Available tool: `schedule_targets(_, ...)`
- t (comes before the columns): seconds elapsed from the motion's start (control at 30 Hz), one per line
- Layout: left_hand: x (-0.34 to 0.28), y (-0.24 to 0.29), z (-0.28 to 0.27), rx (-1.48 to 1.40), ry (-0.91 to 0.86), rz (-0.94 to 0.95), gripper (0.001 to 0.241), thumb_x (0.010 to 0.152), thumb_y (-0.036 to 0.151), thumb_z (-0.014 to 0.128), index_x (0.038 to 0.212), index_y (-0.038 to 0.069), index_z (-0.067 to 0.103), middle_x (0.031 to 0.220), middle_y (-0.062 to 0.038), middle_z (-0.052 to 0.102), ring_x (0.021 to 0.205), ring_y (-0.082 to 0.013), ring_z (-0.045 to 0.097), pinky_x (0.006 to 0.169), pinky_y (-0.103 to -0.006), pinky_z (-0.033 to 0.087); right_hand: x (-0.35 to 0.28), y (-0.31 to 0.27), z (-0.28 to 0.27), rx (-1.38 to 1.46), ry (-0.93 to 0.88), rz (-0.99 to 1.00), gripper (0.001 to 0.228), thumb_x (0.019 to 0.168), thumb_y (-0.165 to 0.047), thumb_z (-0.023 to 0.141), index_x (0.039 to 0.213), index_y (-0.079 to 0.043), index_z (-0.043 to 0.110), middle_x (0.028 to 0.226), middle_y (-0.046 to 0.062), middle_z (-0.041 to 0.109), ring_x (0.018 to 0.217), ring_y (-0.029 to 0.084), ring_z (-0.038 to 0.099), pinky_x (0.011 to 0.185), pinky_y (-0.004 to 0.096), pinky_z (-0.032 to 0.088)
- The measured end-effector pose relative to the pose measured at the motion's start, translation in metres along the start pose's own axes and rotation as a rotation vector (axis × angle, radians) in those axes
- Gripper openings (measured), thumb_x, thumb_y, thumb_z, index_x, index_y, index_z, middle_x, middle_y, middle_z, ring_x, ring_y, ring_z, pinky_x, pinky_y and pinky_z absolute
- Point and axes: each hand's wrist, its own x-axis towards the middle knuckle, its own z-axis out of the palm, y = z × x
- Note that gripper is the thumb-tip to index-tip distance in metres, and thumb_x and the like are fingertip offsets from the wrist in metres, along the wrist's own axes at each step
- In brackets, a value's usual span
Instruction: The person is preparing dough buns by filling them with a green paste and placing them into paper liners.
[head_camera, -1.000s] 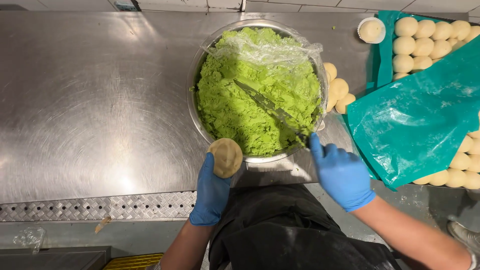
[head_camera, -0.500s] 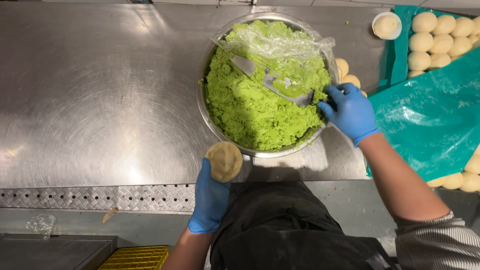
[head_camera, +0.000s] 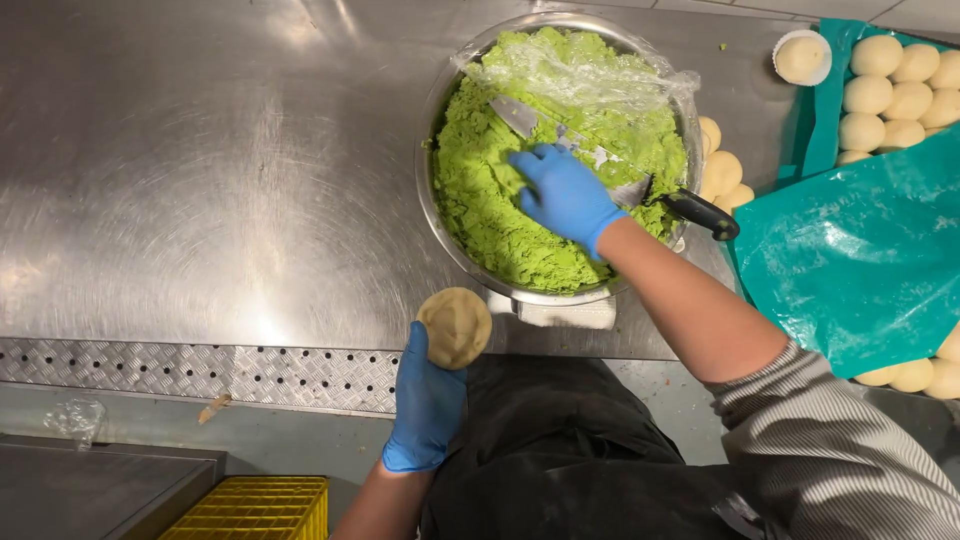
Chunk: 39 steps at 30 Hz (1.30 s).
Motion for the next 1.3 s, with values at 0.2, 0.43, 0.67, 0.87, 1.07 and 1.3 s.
schedule_targets(0.2, 0.005, 0.001, -0.012, 0.005, 0.032, -0.021, 0.065, 0.105, 0.042, 0.039, 0.153, -0.001, 0.036, 0.152, -0.015, 0.048, 0.141, -0.0255, 0.047, 0.117, -0.0418, 0.037, -0.029, -0.013, -0.005, 0.111, 0.148, -0.14, 0.062, 0.082, -0.036, 0.08, 0.133, -0.008, 0.059, 0.128, 0.029, 0.062, 0.11, 0.048, 0.059, 0.09, 0.055, 0.05)
schedule_targets(0.43, 0.012, 0.003, 0.001, 0.015, -0.07, 0.001, 0.063, 0.107, 0.041, 0.041, 0.153, -0.002, 0.038, 0.151, -0.014, 0.048, 0.141, -0.0245, 0.046, 0.118, -0.0403, 0.036, -0.034, -0.033, 0.013, 0.531, 0.09, 0.263, 0.055, 0.085, -0.02, 0.078, 0.136, -0.009, 0.06, 0.123, 0.021, 0.065, 0.107, 0.036, 0.066, 0.092, 0.042, 0.056)
schedule_targets(0.67, 0.03, -0.001, 0.01, 0.017, -0.055, 0.013, 0.065, 0.105, 0.045, 0.042, 0.153, 0.0, 0.037, 0.15, -0.013, 0.047, 0.14, -0.0244, 0.046, 0.118, -0.041, 0.037, -0.041, -0.035, 0.008, 0.675, 0.11, 0.249, 0.043, 0.09, -0.016, 0.077, 0.13, -0.009, 0.066, 0.118, 0.018, 0.07, 0.084, 0.032, 0.072, 0.082, 0.04, 0.058)
schedule_targets(0.87, 0.036, 0.003, 0.019, -0.006, -0.065, 0.0, 0.066, 0.105, 0.046, 0.041, 0.153, 0.001, 0.037, 0.152, -0.015, 0.047, 0.141, -0.0277, 0.047, 0.119, -0.0428, 0.037, -0.048, -0.025, -0.008, 0.617, 0.134, 0.251, 0.04, 0.085, -0.013, 0.077, 0.124, -0.005, 0.07, 0.12, 0.02, 0.071, 0.089, 0.031, 0.073, 0.083, 0.038, 0.058)
schedule_targets(1.07, 0.057, -0.006, 0.034, 0.04, -0.115, -0.02, 0.063, 0.107, 0.048, 0.037, 0.153, 0.005, 0.04, 0.152, -0.012, 0.05, 0.141, -0.0253, 0.048, 0.119, -0.0409, 0.037, -0.075, -0.035, -0.062, 1.333, 0.058, 0.481, 0.036, 0.096, -0.014, 0.071, 0.131, -0.006, 0.073, 0.109, 0.008, 0.075, 0.097, 0.011, 0.068, 0.089, 0.028, 0.055)
schedule_targets(1.3, 0.046, -0.005, 0.081, 0.029, -0.427, 0.016, 0.051, 0.115, 0.044, 0.029, 0.148, 0.009, 0.044, 0.142, -0.008, 0.053, 0.134, -0.0213, 0.052, 0.115, -0.0397, 0.041, -0.088, -0.079, -0.064, 1.273, 0.033, 0.317, 0.038, 0.09, -0.009, 0.074, 0.128, -0.009, 0.071, 0.102, 0.004, 0.071, 0.086, 0.013, 0.063, 0.078, 0.03, 0.055)
